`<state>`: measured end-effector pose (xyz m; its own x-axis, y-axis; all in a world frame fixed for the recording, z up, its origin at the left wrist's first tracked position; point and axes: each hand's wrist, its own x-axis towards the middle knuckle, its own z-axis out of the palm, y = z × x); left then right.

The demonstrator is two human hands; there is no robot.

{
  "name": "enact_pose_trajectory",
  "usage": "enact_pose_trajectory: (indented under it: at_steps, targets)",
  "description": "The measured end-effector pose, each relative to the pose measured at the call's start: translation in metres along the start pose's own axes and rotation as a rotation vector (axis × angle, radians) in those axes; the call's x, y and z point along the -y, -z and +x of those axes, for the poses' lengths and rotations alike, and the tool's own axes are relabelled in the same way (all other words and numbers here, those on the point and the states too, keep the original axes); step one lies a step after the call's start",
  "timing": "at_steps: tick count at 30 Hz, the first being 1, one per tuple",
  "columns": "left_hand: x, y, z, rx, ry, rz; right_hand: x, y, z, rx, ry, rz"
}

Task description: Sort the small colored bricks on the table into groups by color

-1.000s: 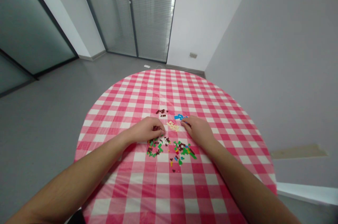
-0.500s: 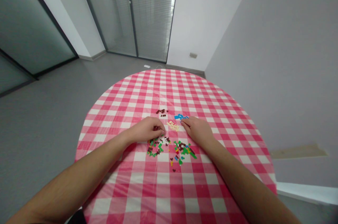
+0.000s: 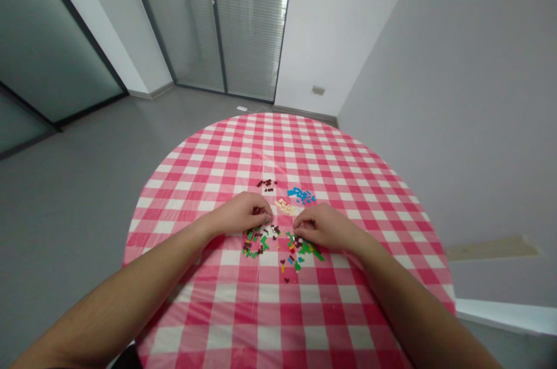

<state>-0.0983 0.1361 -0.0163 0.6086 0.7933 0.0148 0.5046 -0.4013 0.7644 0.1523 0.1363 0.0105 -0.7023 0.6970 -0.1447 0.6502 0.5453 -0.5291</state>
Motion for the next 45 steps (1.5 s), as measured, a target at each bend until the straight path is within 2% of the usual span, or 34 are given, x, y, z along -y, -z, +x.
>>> enact_pose_trajectory:
  at_steps: [14,38,41,45]
  targets:
    - [-0.001,0.000,0.000,-0.003,-0.006,-0.001,-0.007,0.010,-0.011,0.142,-0.042,-0.073]
    - [-0.004,0.001,0.000,-0.006,-0.007,0.010,0.004,0.009,-0.010,0.216,-0.094,0.014]
    - [-0.004,0.001,0.000,-0.005,-0.011,0.018,0.001,0.008,-0.009,0.091,-0.055,0.087]
    - [-0.003,0.001,0.001,0.000,0.001,0.016,-0.005,0.003,-0.007,-0.178,-0.079,0.390]
